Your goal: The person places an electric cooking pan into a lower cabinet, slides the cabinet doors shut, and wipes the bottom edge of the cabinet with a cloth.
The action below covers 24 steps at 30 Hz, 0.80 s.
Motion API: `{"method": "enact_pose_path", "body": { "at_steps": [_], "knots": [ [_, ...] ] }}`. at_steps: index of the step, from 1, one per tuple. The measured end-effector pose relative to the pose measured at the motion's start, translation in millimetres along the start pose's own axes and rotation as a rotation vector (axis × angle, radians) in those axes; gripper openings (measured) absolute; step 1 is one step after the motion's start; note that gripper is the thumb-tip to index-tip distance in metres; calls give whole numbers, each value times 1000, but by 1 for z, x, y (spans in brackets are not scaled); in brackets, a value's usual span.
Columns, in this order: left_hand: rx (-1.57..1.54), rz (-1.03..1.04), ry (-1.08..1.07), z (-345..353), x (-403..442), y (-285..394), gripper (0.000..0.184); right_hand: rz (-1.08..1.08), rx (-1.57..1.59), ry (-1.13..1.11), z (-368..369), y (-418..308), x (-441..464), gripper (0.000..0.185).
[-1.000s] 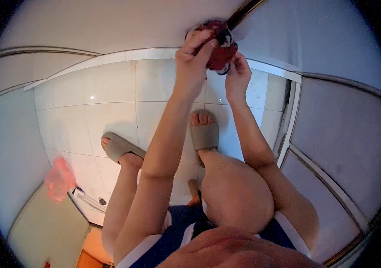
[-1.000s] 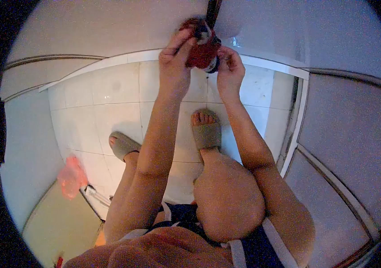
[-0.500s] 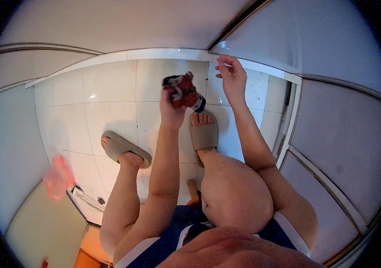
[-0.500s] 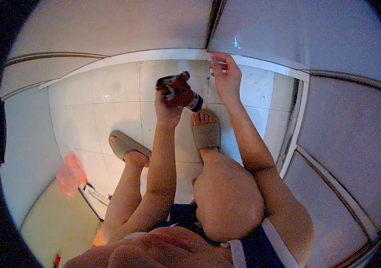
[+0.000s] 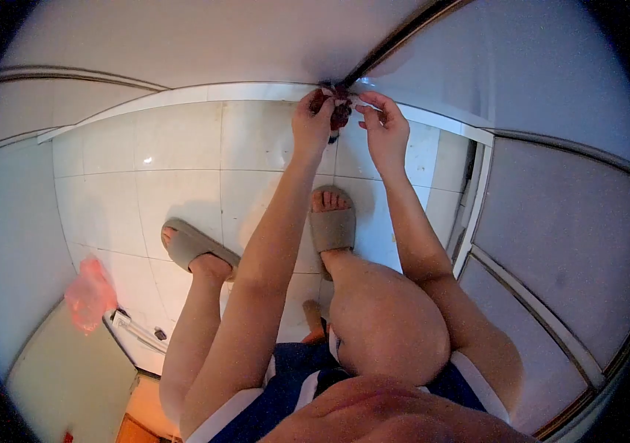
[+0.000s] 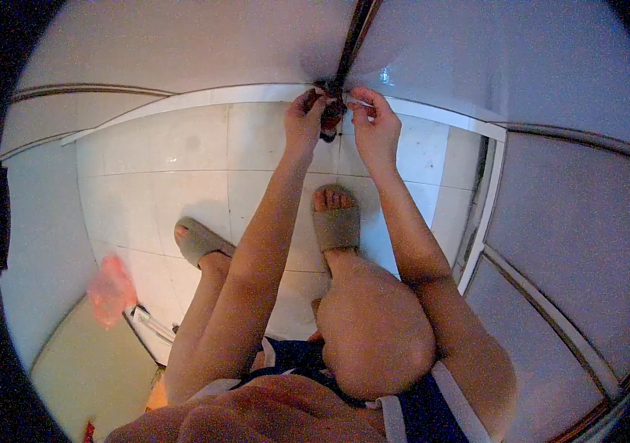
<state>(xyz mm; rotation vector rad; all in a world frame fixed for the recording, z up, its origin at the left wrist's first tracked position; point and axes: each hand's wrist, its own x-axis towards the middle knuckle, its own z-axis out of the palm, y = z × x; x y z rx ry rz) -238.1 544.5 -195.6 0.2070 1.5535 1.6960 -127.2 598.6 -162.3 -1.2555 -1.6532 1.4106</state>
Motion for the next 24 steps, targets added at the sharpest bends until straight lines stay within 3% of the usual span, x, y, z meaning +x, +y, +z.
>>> {"method": "enact_pose_path", "body": {
  "at_steps": [8, 10, 11, 13, 16, 24],
  "knots": [
    [379, 124, 131, 6, 31, -23, 20, 101, 158, -36, -1, 1, -4, 23],
    [351, -127, -108, 3, 28, 13, 20, 119, 166, -35, 3, 6, -5, 23],
    [352, -118, -110, 0, 31, 17, 20, 135, 172, -33, 5, 7, -3, 23],
    [-102, -374, -91, -2, 38, 16, 20, 121, 190, -42, 7, 4, -4, 23],
    [-285, -388, -92, -1, 33, 15, 23, 92, 163, -47, 4, 4, -5, 23],
    [-372, -343, -145, 8, -2, 66, 19, 62, 221, 1, 2, 4, -9, 26]
  ]
}}
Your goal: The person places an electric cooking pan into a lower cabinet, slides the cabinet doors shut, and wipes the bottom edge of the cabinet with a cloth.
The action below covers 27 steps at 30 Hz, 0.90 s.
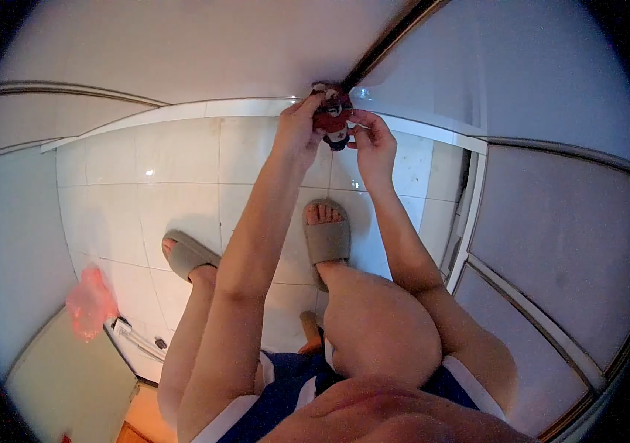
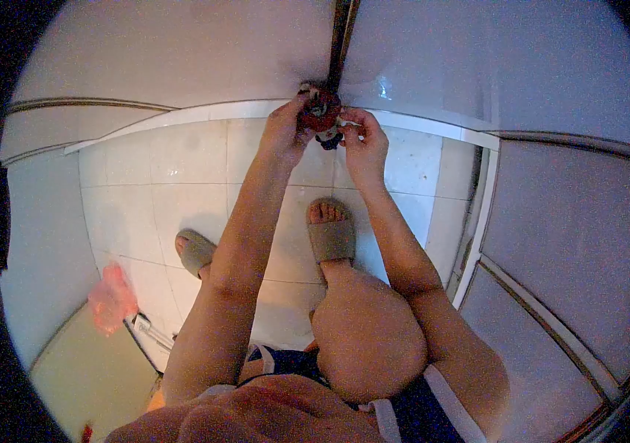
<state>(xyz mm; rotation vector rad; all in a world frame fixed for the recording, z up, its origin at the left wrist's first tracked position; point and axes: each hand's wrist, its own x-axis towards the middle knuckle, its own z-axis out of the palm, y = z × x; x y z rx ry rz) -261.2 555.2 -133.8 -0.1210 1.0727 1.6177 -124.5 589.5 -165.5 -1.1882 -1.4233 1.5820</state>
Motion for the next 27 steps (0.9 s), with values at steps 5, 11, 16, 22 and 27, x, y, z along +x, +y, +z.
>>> {"method": "enact_pose_path", "body": {
  "at_steps": [5, 11, 16, 22, 27],
  "knots": [
    [-153, 81, -162, 36, -47, 35, 23, -100, 13, 63, 4, -11, -4, 24],
    [-404, 88, -397, 51, -80, 70, 29, -51, 31, 94, 0, -6, -2, 25],
    [-659, 309, -593, 23, -97, 107, 46, -40, 103, 54, 1, -21, -7, 17],
    [-816, 152, -34, -131, -61, 26, 29, 27, 61, -11, -4, -6, -7, 21],
    [-645, 57, 187, -91, -79, -20, 40, 76, -15, -86, -7, -10, -9, 20]
  ]
}}
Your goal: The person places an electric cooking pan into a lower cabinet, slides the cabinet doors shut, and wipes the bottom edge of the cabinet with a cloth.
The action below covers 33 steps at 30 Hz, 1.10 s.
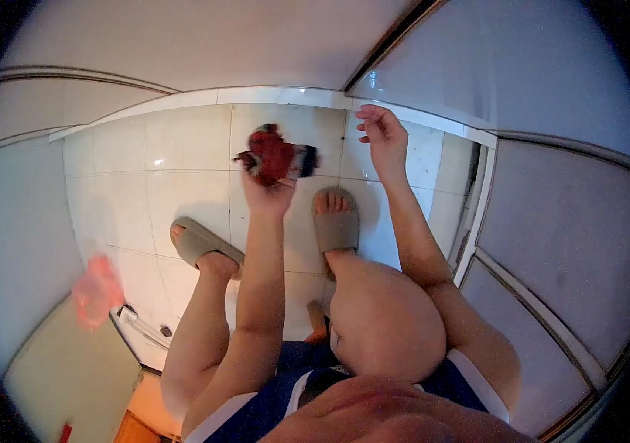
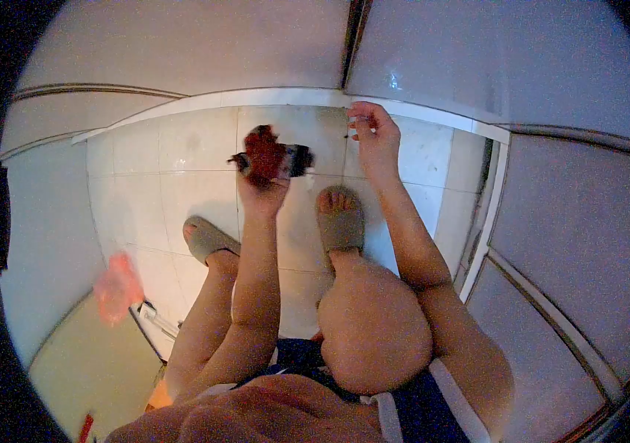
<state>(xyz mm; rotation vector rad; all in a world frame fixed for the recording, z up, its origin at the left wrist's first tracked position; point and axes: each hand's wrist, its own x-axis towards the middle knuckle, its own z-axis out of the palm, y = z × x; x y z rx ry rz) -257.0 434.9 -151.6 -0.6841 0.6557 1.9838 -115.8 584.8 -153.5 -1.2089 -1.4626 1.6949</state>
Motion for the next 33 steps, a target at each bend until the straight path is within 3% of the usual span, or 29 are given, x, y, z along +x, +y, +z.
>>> {"method": "enact_pose_path", "body": {
  "at_steps": [3, 4, 5, 7, 8, 11, 15, 18, 19, 20, 22, 24, 28, 30, 31, 33],
  "knots": [
    [230, -104, -81, -2, 1, -19, 40, 54, -18, -46, 3, -1, 3, 21],
    [316, -106, -251, -1, 2, -23, 43, 125, -26, -77, 4, -1, 3, 24],
    [318, -103, -247, -1, 3, -27, 43, 128, -24, -80, 6, -2, -1, 24],
    [419, -166, -195, 14, 2, -36, 42, 334, -49, -231, 15, -14, -12, 37],
    [484, -140, -179, 16, 4, -39, 41, 228, -33, -350, 16, 3, -10, 47],
    [710, -36, -159, 16, 16, -33, 35, 404, 142, -375, 19, 5, -14, 41],
    [900, -13, -161, 12, 27, -21, 16, 327, 18, -434, 16, 0, -11, 38],
    [948, -138, -83, 25, 18, -14, 18, 349, -28, -447, 17, -9, -11, 36],
    [949, -136, -81, 19, 25, -11, 18, 199, 18, -412, 19, -6, -11, 36],
    [888, -73, -102, 9, 38, -8, 27, 50, 64, -376, 20, -4, -12, 37],
    [769, -23, -193, 6, 52, 16, 43, 116, 127, -357, 22, -8, -13, 37],
    [580, 178, 10, 12, 64, 38, 34, 178, 190, -336, 20, -8, -10, 37],
    [575, 668, -12, -1, 119, 119, 26, 225, 82, -267, 8, 4, -5, 34],
    [525, 772, 191, 25, 120, 141, 19, 253, 86, -255, 6, 5, -6, 33],
    [540, 831, 144, 28, 128, 150, 17, 260, 102, -247, 6, 5, -6, 32],
    [767, 756, 299, 31, 142, 162, 18, 267, 117, -241, 7, 5, -5, 32]
  ]
}}
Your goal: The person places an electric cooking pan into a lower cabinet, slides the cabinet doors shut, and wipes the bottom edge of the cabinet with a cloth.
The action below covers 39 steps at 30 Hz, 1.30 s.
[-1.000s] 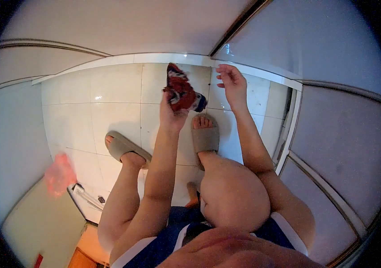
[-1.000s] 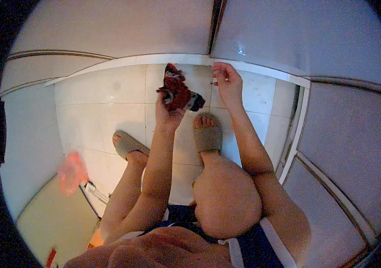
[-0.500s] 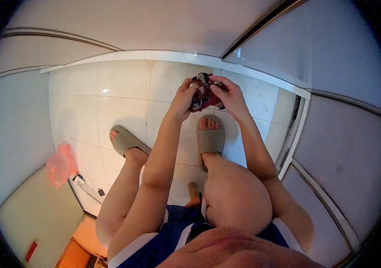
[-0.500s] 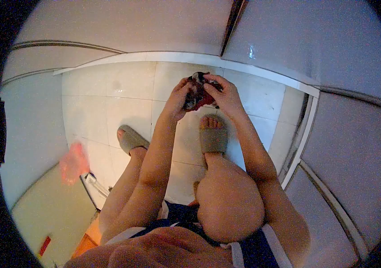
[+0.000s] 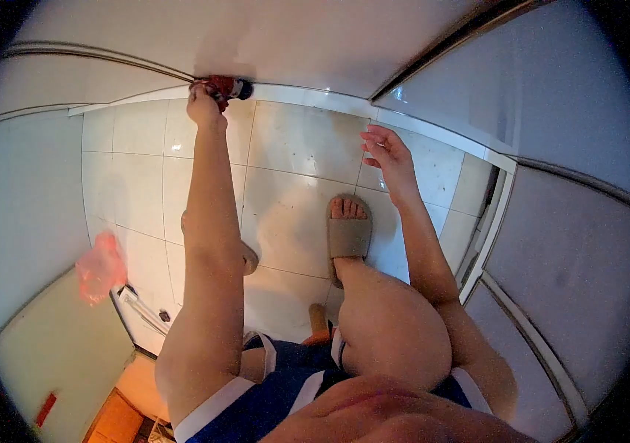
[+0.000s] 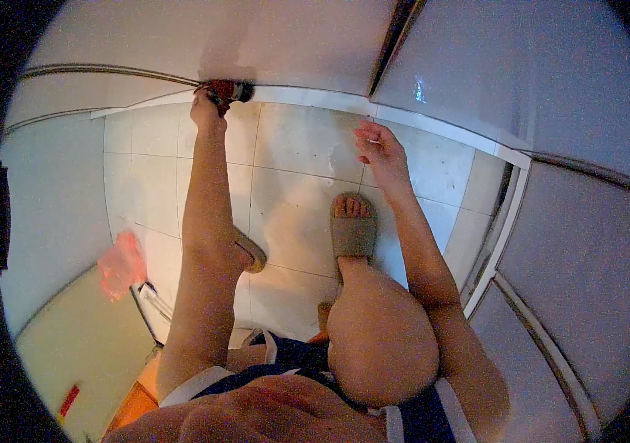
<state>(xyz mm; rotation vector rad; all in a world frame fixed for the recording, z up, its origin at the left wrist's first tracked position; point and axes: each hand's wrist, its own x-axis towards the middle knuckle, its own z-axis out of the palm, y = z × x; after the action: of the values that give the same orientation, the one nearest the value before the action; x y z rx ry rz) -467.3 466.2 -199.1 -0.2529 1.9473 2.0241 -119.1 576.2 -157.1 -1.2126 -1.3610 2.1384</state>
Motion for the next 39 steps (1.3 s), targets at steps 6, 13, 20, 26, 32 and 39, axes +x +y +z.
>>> {"method": "enact_pose_path", "body": {
  "at_steps": [6, 13, 20, 26, 32, 39],
  "knots": [
    [618, 181, 1, 4, 18, -32, 21, -26, -44, -8, 3, -2, 1, 29],
    [625, 330, -544, 52, -87, -68, 19, -52, -37, 6, 18, -1, -1, 27],
    [473, -69, -1022, 121, -223, -125, 25, -43, 87, 347, -26, -9, -7, 18],
    [-97, -635, -660, 10, -110, -60, 39, -156, 6, 249, -11, -27, -13, 15],
    [-828, -298, -183, -106, 39, 12, 35, -68, 14, 172, 0, -21, -8, 17],
    [69, -46, -114, -98, 149, -8, 22, -100, -58, 179, -7, -17, -6, 18]
  ]
}}
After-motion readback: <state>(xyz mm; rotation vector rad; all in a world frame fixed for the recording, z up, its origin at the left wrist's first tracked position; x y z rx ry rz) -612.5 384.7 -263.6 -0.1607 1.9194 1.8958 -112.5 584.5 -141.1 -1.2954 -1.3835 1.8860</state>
